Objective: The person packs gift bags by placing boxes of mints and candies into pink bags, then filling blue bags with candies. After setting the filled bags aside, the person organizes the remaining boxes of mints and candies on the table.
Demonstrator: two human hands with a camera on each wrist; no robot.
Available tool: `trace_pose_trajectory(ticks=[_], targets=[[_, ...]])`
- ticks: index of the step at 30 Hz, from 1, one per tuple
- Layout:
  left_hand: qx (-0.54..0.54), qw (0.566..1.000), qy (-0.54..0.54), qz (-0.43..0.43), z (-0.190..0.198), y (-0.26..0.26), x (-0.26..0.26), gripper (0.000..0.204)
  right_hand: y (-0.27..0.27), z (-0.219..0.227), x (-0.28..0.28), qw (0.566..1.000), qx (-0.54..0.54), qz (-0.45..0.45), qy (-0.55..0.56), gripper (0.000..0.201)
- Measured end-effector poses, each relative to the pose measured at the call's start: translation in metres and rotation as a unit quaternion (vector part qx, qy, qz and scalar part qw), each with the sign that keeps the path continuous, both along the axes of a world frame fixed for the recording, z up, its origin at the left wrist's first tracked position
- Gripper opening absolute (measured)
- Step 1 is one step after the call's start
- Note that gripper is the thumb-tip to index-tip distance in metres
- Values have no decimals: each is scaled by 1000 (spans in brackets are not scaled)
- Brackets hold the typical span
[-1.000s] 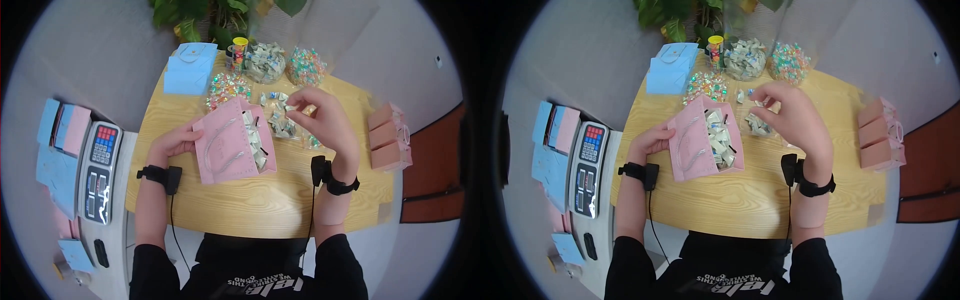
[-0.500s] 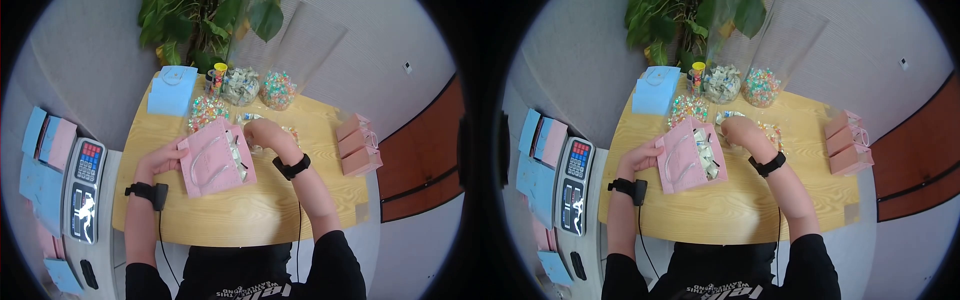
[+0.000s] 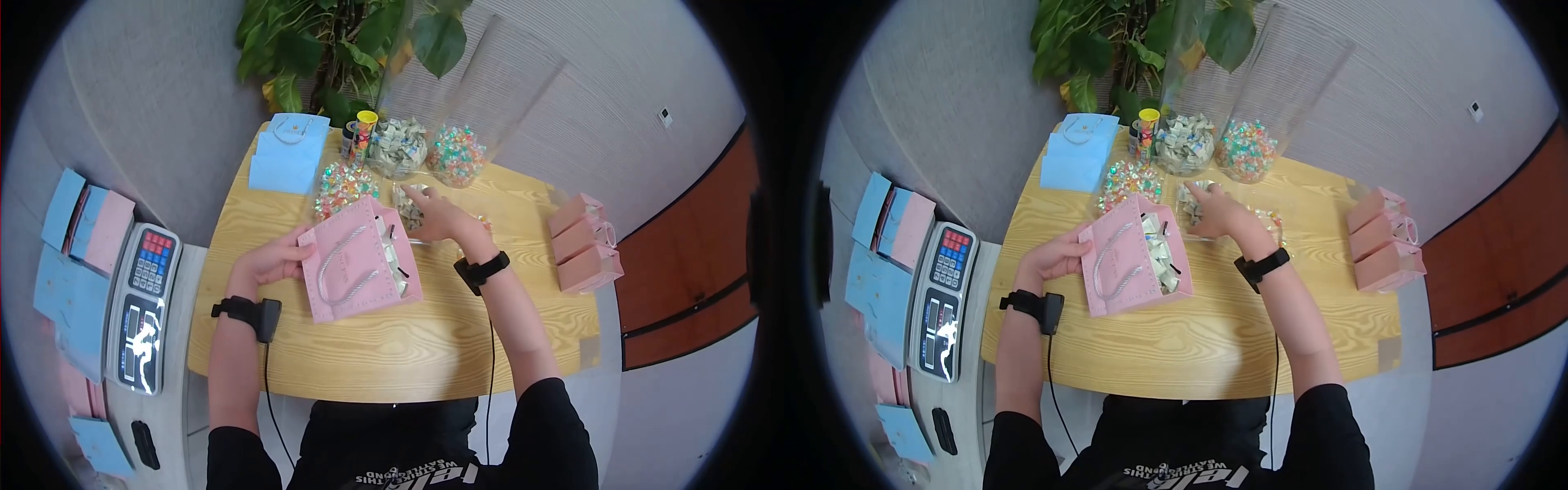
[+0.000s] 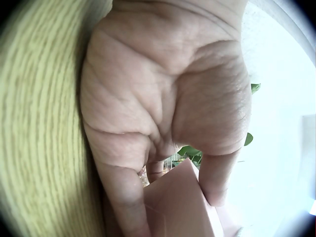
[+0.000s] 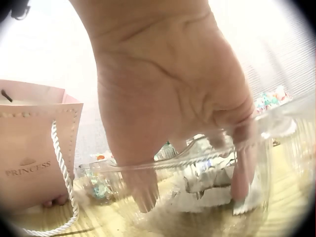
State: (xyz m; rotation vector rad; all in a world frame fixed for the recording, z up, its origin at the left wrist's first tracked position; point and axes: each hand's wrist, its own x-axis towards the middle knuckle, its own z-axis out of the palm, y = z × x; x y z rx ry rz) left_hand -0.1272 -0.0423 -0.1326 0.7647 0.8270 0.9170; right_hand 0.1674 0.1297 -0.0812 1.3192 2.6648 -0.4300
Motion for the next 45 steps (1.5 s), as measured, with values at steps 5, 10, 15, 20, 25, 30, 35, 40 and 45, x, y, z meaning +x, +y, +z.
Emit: trace_pose_trajectory(ticks=[5,10,15,20,25,30,35,40,45], targets=[[2,1000,0,-2,-1,-1,3,61,-3,-4,5,995,71,28,58,96],[16,1000,10,-15,1,0,0,60,-3,-6,-6,999,43,-3,-13,92],[17,1000,2,-13,-3,1,0,60,-8,-7,-8,997,75,-8,-3,93],[15,1000,9,-10,-1,1,0,59,4,-5,-15,1000,5,-17,23,94],[11,1000,5,-19,0,1,0,61,12,-4,-17,1000,0,4,-24,93],[1,1000,6,-23,-3,2,-2,63,10,-12,-17,1000,25,-18,4,90],[1,1000,8,-19,-3,0,-1,65,2,-11,-15,996,55,-48,44,84],[0,1000,6,-14,-9,3,-4,65,7,-14,-16,996,92,-8,17,79],[-14,1000,4,-9,0,1,0,64,-6,-14,-13,984,175,9,44,80]])
